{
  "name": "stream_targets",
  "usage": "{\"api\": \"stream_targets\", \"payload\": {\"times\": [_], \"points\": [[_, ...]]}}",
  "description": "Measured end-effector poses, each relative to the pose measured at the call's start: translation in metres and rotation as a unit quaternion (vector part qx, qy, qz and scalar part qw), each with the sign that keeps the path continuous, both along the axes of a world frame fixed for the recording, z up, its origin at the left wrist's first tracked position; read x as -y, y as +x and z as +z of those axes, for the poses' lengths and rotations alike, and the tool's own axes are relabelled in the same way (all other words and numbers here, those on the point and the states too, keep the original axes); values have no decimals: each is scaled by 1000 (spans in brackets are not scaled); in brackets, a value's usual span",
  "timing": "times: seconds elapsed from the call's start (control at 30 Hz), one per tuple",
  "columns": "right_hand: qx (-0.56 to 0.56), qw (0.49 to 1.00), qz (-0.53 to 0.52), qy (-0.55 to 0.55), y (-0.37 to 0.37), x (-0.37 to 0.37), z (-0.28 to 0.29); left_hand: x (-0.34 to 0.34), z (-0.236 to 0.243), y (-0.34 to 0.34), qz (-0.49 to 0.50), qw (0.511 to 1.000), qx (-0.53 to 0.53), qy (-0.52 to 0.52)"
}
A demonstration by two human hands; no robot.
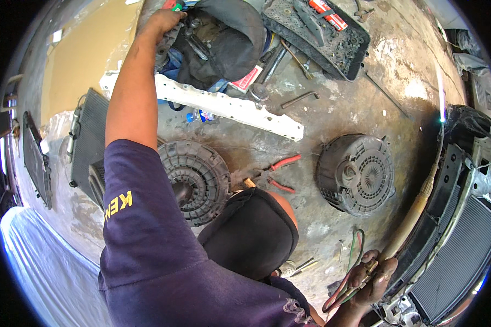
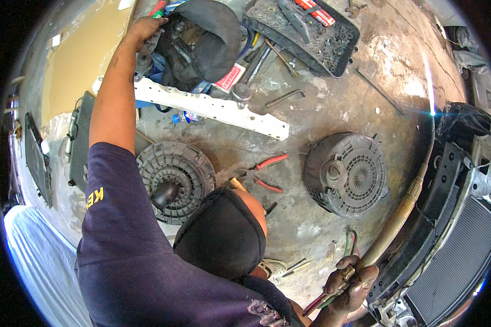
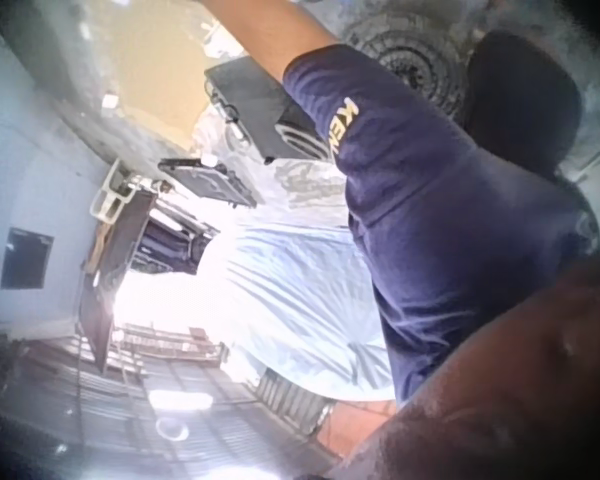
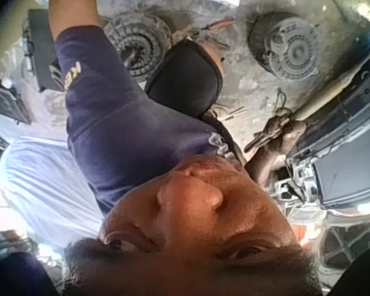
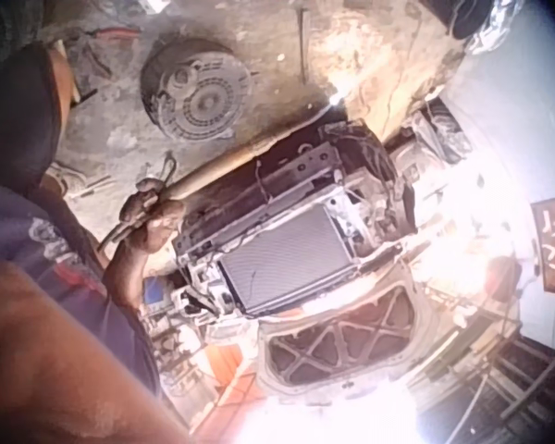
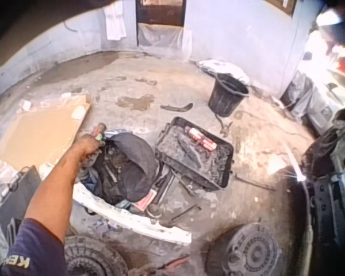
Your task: The person picks up components from a car seat, sits on the floor to disassemble an air filter housing and blower motor assembly, and uses a torch to heat a plastic part.
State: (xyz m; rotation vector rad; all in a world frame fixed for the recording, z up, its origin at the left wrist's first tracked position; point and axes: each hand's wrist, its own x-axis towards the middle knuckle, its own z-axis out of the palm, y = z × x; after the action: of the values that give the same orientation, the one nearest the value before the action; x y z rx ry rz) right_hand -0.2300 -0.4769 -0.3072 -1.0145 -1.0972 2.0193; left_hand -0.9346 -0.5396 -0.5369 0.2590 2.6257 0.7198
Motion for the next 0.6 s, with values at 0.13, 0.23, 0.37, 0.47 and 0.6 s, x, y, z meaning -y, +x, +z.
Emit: {"api": "stream_targets", "payload": {"times": [0.13,0.23,0.37,0.47,0.6], "points": [[-4,1000,0,5,2,-1,-1,-4,13,8,-223,949,-95,-201],[-7,1000,-12,5,-1,2,-1,-9,-2,4,-293,911,-144,-252],[-13,1000,-11,7,-3,3,-3,-20,-50,33,-133,962,-104,-216],[5,999,-41,4,-4,6,1,-44,-59,63,9,986,-55,-157],[51,998,-34,14,-3,7,12,-61,-64,55,16,979,-50,-199]]}}
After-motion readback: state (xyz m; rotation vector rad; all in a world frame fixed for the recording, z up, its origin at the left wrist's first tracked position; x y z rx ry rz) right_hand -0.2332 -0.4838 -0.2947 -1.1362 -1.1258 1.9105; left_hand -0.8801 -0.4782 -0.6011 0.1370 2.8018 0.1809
